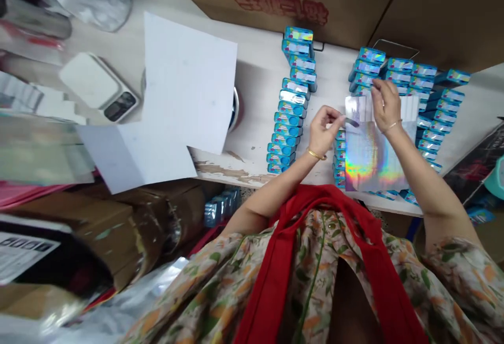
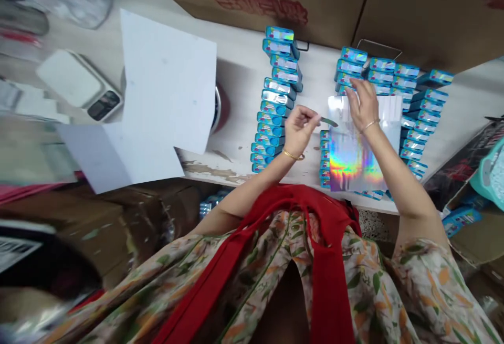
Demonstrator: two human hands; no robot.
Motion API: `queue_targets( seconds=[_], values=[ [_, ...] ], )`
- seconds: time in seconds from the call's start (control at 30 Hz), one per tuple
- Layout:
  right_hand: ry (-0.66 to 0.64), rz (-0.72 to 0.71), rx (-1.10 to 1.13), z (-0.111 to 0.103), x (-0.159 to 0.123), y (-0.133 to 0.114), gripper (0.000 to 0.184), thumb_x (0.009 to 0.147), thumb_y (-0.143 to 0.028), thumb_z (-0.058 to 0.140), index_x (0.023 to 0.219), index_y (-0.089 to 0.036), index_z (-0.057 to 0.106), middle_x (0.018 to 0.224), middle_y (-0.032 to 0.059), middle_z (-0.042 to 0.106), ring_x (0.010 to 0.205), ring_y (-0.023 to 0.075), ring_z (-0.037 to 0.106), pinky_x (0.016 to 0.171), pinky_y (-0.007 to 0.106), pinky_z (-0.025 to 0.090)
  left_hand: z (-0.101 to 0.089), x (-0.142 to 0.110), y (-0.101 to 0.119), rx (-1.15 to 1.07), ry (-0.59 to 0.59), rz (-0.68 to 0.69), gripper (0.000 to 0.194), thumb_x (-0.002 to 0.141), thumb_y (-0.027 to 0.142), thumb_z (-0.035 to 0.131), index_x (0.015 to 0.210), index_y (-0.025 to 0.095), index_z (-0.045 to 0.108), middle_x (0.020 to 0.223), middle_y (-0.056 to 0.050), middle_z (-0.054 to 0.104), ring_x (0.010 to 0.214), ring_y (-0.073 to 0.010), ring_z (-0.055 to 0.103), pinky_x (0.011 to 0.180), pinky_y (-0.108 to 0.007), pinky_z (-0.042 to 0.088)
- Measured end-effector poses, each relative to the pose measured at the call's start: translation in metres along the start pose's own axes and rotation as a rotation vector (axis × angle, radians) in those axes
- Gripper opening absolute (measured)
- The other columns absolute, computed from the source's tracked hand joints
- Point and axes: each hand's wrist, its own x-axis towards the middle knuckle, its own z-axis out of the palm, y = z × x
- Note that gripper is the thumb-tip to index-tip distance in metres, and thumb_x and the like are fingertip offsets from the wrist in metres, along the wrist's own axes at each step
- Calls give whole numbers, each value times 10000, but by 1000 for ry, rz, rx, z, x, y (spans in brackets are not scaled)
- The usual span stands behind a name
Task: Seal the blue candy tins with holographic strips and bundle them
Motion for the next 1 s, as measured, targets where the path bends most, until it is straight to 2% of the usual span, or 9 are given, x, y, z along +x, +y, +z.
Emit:
queue_targets(
  seconds=[0.07,0.13,0.23,0.33,0.47,0.63,0.73,0.87,1.0],
  values=[
    [33,157,290,31,-24,-18,741,958,-816,252,1138,-236,676,1028,90,709,973,217,669,812,380,538,-25,4,-2,-99,106,-162,346,883,502,760,847,248,527,792,26,627,708,-119,642,725,-292,538],
    [-13,303,513,65,-46,-37,772,860,-903,367,1111,-240,673,938,50,696,814,175,662,655,313,522,-49,6,-3,-149,195,-291,327,846,382,817,814,237,527,736,51,620,650,-94,629,704,-264,534],
    [-66,387,671,109,-67,-59,702,681,-882,670,938,-228,669,812,-5,665,712,128,600,638,277,502,-78,2,-3,-193,276,-414,315,793,280,856,761,216,549,680,66,630,592,-76,605,657,-230,511],
    [-76,366,752,135,-68,-73,604,723,-817,700,775,-224,598,697,-34,590,647,108,527,650,277,478,-98,-4,-6,-206,303,-452,301,772,272,871,732,199,582,666,60,632,591,-77,598,642,-218,493],
    [-7,313,693,156,-55,-77,498,855,-711,653,775,-230,553,690,-38,518,635,106,464,625,277,418,-117,4,-20,-75,353,-344,252,809,231,837,718,202,603,690,48,621,636,-92,578,681,-229,486],
    [53,311,571,178,-36,-69,444,911,-626,639,758,-230,508,697,-42,474,658,106,452,654,282,417,-129,28,-43,301,387,-127,212,810,164,799,717,227,620,809,19,630,815,-142,581,854,-274,488],
    [48,368,609,186,-30,-63,463,907,-650,632,757,-238,486,693,-44,489,654,104,487,650,275,434,-130,34,-51,390,380,-120,205,821,171,781,723,232,612,850,12,634,852,-156,581,894,-294,481],
    [-66,536,753,191,-30,-59,494,914,-728,561,807,-250,489,644,-54,519,527,88,466,500,245,363,-129,32,-53,415,344,-129,174,844,195,762,753,230,618,890,0,646,908,-168,596,944,-317,485],
    [-82,544,728,196,-33,-53,520,874,-758,597,785,-258,485,557,-75,455,481,93,431,470,253,350,-132,31,-59,479,318,-159,143,888,241,732,787,229,631,1010,-33,653,1050,-210,608,1034,-396,468]
  ],
)
